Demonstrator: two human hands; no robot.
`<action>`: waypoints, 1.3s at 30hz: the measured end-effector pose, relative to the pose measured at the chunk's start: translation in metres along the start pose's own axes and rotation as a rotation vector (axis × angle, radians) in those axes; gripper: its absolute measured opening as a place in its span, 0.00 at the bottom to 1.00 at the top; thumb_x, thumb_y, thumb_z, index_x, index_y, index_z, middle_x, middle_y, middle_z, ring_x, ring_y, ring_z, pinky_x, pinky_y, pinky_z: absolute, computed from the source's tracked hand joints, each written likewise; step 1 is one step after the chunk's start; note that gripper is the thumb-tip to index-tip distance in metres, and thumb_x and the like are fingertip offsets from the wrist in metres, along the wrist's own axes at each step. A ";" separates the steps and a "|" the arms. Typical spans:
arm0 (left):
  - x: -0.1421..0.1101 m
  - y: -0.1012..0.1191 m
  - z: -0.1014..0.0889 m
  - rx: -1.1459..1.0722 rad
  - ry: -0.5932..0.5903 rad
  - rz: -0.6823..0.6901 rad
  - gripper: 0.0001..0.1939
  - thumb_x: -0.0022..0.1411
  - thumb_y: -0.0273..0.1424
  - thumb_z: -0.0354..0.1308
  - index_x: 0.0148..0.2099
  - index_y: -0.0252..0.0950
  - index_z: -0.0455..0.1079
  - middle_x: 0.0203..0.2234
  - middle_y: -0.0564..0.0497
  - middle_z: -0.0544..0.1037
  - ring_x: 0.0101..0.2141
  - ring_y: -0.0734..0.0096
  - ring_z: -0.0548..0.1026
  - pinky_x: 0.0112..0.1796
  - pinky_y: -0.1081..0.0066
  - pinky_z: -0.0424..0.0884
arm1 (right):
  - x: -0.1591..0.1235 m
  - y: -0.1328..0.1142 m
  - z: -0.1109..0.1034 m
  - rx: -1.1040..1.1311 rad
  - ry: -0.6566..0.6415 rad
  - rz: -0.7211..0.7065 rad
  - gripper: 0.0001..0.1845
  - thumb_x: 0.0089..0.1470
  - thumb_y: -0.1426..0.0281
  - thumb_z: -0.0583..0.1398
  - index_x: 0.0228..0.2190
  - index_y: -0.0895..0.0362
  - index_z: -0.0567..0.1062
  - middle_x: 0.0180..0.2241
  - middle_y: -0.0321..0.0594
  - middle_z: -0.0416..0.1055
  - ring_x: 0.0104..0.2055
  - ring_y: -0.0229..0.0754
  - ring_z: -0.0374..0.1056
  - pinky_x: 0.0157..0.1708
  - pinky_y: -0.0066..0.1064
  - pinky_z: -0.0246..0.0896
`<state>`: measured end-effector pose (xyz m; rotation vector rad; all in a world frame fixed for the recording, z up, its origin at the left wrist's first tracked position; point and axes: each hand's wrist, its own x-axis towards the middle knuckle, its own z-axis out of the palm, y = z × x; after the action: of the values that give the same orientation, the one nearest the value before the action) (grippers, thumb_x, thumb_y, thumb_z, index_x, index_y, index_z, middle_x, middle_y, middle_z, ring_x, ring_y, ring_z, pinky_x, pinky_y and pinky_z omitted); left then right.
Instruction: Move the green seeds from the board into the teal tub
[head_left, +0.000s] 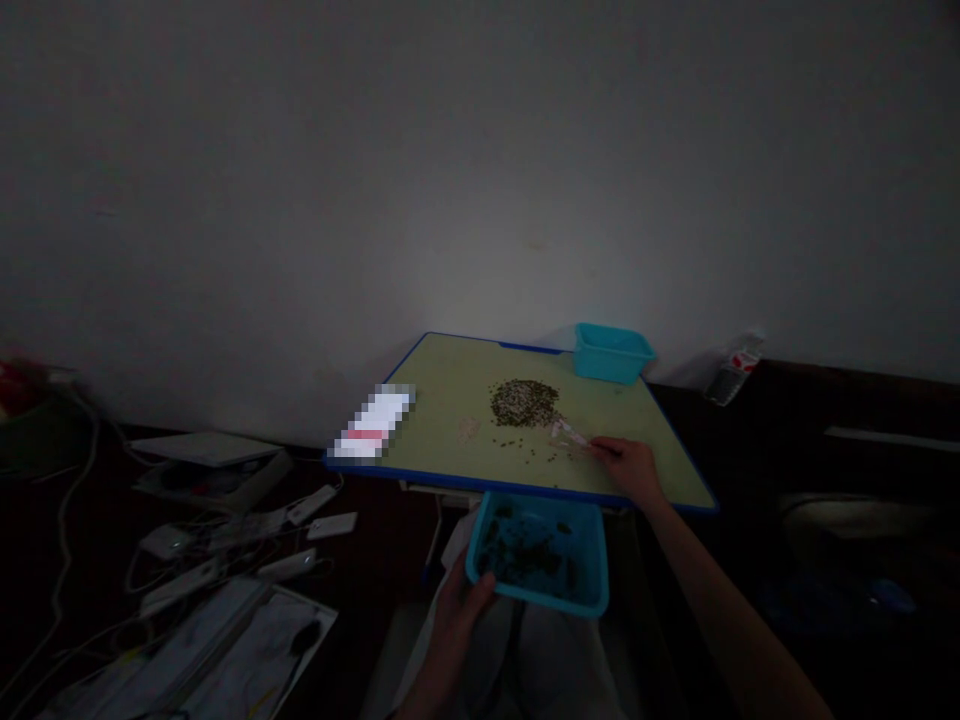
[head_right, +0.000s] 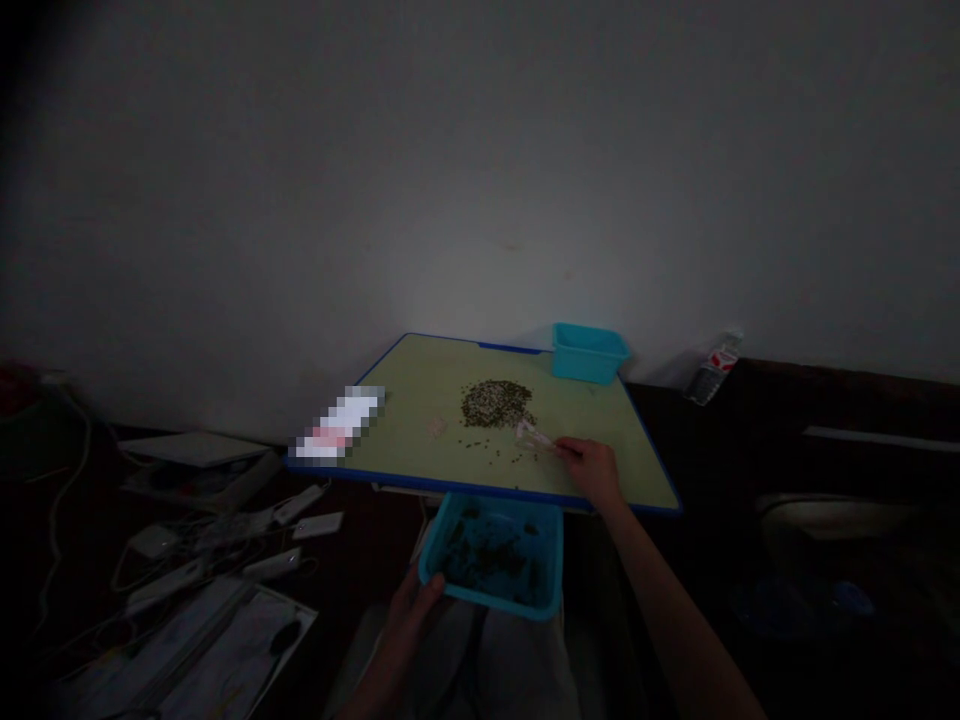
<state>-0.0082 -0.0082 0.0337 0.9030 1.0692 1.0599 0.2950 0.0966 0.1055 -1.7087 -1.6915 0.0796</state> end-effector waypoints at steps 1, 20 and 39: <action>0.001 0.000 0.000 -0.001 -0.015 -0.010 0.29 0.52 0.41 0.55 0.56 0.40 0.59 0.46 0.48 0.76 0.49 0.54 0.69 0.46 0.59 0.68 | -0.003 0.003 -0.002 0.004 0.010 0.018 0.12 0.47 0.63 0.57 0.34 0.49 0.78 0.33 0.36 0.76 0.33 0.44 0.71 0.34 0.34 0.65; 0.001 -0.010 0.003 -0.154 -0.036 -0.006 0.25 0.54 0.37 0.54 0.55 0.39 0.60 0.50 0.48 0.72 0.50 0.55 0.68 0.46 0.59 0.69 | -0.041 -0.031 -0.008 0.195 -0.181 0.006 0.11 0.46 0.63 0.59 0.32 0.51 0.78 0.29 0.37 0.76 0.30 0.43 0.71 0.30 0.31 0.65; 0.000 0.009 -0.010 -0.182 0.031 -0.130 0.24 0.47 0.38 0.61 0.47 0.35 0.69 0.44 0.43 0.76 0.49 0.52 0.69 0.48 0.58 0.66 | 0.008 -0.025 0.017 0.106 -0.040 0.096 0.12 0.45 0.62 0.59 0.32 0.52 0.78 0.31 0.37 0.76 0.32 0.43 0.71 0.34 0.31 0.65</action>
<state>-0.0196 -0.0055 0.0402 0.6645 1.0242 1.0468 0.2661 0.1082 0.1094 -1.7181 -1.6039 0.2452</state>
